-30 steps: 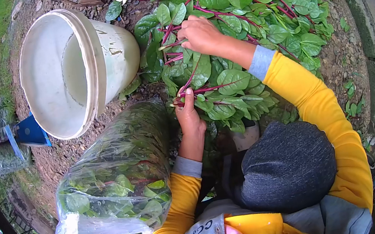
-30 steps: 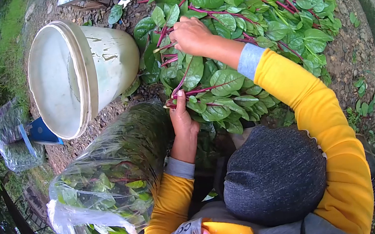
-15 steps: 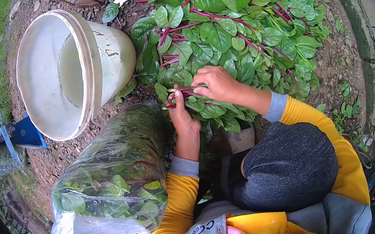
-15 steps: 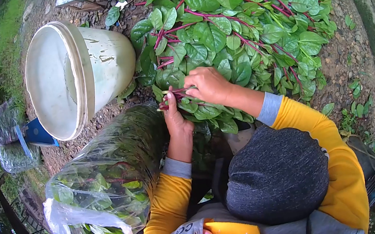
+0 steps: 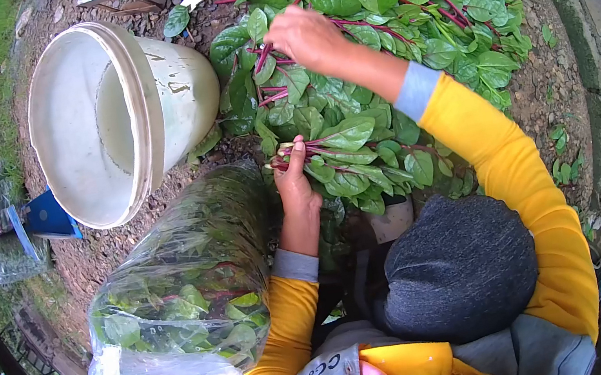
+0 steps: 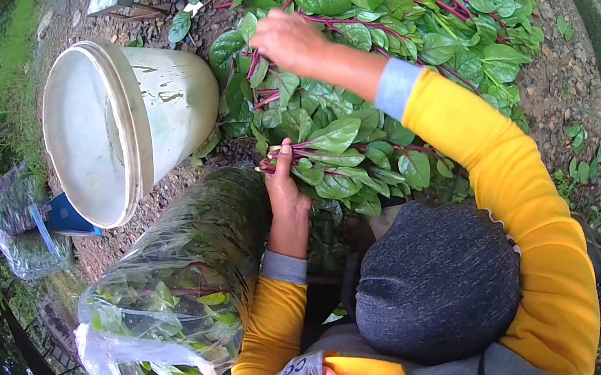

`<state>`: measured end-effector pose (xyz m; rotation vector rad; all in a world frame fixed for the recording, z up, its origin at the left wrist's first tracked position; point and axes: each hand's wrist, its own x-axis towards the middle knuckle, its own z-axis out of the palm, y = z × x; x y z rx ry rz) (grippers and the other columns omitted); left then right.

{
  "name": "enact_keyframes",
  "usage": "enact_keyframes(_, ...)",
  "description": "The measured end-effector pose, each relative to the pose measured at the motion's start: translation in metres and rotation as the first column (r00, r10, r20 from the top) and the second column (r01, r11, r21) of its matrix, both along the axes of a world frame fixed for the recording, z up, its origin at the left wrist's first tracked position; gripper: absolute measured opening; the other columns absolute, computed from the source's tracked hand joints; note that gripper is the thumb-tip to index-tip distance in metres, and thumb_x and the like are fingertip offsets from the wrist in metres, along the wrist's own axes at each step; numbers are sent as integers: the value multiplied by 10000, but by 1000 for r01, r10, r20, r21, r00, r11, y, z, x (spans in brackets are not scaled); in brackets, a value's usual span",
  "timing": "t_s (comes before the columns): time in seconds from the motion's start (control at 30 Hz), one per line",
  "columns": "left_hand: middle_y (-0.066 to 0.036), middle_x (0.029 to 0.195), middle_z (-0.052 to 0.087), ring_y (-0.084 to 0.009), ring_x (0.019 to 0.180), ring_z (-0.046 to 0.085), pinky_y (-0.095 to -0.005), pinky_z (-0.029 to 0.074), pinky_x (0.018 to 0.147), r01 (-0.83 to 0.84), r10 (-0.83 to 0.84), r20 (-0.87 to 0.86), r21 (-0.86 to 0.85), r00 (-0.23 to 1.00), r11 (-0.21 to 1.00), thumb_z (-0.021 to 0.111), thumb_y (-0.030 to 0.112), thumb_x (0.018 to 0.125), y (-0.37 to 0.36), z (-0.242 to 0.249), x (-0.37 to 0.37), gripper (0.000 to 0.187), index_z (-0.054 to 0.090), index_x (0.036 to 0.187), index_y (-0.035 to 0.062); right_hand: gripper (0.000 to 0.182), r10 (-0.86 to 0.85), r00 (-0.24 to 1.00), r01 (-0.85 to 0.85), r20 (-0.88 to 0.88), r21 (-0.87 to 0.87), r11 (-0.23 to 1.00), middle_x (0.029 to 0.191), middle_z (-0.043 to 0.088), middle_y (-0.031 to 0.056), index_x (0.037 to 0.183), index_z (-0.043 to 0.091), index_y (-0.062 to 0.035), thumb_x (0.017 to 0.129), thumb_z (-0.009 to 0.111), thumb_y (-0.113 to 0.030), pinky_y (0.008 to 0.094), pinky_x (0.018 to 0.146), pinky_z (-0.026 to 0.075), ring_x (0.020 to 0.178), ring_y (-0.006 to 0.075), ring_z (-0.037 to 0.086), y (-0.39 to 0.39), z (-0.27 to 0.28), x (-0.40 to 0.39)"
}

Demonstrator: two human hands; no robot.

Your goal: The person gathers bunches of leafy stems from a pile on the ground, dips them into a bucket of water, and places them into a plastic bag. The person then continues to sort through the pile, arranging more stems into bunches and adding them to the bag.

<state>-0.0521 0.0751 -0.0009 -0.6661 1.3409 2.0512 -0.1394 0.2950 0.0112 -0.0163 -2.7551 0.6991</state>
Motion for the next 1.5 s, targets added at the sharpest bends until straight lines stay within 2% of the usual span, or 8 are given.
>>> enact_keyframes(0.13,-22,961,635,-131,870,579,-312,468,802,22,-22,-22,-24,1000,999,678,81,828,-1,7,2,138,598,941,84,159,-14,999,-6,45,413,911,911,597,31,838,661,-116,791,511,-141,362,896,385,997,202,510,42,-25,-28)
enact_keyframes(0.23,-29,969,632,-140,880,579,-322,471,811,-1,1,-7,7,1000,1000,676,87,830,-5,-4,1,161,606,974,74,156,67,987,-120,147,386,915,865,598,15,827,663,-131,785,515,-157,356,896,384,996,192,508,52,-25,-23)
enact_keyframes(0.4,-40,989,625,-156,892,581,-338,474,821,-31,29,47,44,998,999,669,104,837,-7,-12,-1,202,612,1025,55,175,259,966,-247,-21,234,940,761,577,0,790,635,-141,665,731,-218,353,790,433,838,195,551,28,6,2)
enact_keyframes(0.5,-40,1006,621,-164,903,583,-343,478,821,-49,47,46,38,998,998,668,111,838,-7,-16,-1,226,605,1047,55,168,278,960,-272,-35,119,955,743,562,26,753,598,-116,680,726,-197,365,683,478,784,225,558,-3,28,31)
enact_keyframes(0.8,-48,1039,612,-183,918,590,-364,494,816,-117,114,50,70,992,991,646,114,855,-10,-21,0,274,564,1111,63,184,135,949,19,284,-482,876,698,596,107,750,634,-19,666,757,-127,370,599,475,650,276,598,-44,6,130)
enact_keyframes(1.27,-5,940,615,-140,847,570,-319,470,778,59,-63,-71,-57,995,997,664,40,816,-13,-18,-4,225,596,1027,75,192,267,890,-151,370,-312,938,740,619,117,724,623,-42,651,756,-160,430,649,474,758,323,615,-48,-10,137)
enact_keyframes(1.4,-10,958,620,-142,860,575,-316,466,794,74,-74,-71,1,995,997,666,41,809,-15,-17,-3,237,597,1033,71,211,406,732,-290,547,-288,913,787,632,83,831,684,-85,688,745,-227,398,685,484,795,277,619,-24,22,116)
enact_keyframes(1.5,-14,971,624,-144,875,580,-315,466,808,70,-65,-64,66,996,995,661,43,811,-12,-13,-4,236,598,1037,69,234,157,896,-33,415,-292,956,857,657,106,887,689,-88,769,678,-289,400,717,495,792,298,627,10,32,90)
